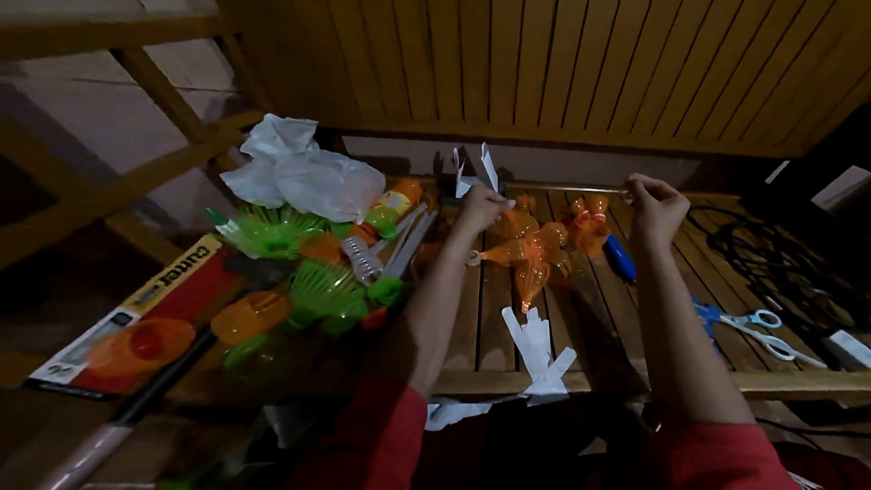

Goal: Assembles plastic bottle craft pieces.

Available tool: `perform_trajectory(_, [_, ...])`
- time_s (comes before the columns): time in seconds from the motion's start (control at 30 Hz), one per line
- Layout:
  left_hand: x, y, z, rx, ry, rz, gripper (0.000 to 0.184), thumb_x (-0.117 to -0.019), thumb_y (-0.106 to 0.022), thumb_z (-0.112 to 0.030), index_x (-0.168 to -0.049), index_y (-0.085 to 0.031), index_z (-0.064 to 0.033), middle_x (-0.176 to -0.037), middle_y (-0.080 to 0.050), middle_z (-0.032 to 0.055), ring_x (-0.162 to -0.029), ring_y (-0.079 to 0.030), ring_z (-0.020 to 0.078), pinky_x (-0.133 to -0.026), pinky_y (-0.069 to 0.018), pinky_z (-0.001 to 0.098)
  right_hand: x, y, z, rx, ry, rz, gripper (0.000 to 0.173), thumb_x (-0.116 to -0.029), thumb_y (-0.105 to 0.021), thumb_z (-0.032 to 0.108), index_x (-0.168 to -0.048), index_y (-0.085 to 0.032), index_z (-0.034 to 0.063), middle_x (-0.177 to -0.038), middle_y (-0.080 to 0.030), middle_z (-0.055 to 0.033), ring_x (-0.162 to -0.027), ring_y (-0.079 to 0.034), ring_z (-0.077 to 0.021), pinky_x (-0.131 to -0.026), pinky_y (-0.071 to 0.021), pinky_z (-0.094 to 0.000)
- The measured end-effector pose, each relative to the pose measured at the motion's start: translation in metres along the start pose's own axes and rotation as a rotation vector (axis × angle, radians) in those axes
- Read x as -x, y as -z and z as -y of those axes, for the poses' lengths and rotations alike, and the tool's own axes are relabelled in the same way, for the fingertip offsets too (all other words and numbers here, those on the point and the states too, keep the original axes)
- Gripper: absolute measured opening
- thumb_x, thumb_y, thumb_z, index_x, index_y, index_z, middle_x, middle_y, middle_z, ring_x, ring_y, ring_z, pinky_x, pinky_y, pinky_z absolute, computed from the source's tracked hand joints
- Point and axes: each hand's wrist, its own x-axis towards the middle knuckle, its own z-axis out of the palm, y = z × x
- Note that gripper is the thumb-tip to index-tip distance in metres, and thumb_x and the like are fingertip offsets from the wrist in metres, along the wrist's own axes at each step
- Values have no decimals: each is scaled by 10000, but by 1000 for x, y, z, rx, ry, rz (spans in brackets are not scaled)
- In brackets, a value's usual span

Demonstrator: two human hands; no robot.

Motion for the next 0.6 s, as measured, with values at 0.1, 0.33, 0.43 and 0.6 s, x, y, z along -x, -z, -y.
perform_trajectory(0.1, [3,-3,10,-19,-106,-39,389,-981,-702,-197,-1285,-626,34,-1098,-700,201,-921,-677,253,-861,-547,414,2,0,3,-2,15,42,108,-960,-676,62,-996,-687,-39,-910,-689,-22,-761,-625,-14,-732,-542,-204])
perform_trajectory(0.33, [123,-9,12,-44,-295,-222,444,-1049,-587,-277,-1397,-555,-2,-1343,-602,224,-1209,-609,328,-1015,-504,494,7,3,23,12,29,162,205,-1048,-549,166,-1044,-627,-24,-869,-613,26,-716,-593,-4,-713,-541,-200])
perform_trajectory(0.43, [228,-41,43,-10,-545,-137,288,-1005,-623,-183,-1187,-716,21,-1160,-722,161,-1086,-696,202,-965,-556,338,22,28,42,20,135,233,219,-1069,-479,191,-1026,-622,31,-878,-627,84,-751,-609,17,-745,-550,-203])
perform_trajectory(0.6, [319,-73,131,-189,-372,91,273,-1038,-581,-225,-1145,-744,-33,-1123,-737,136,-1084,-702,244,-986,-549,390,85,120,45,127,210,290,229,-1086,-457,282,-1113,-597,103,-965,-649,134,-859,-650,18,-811,-583,-237])
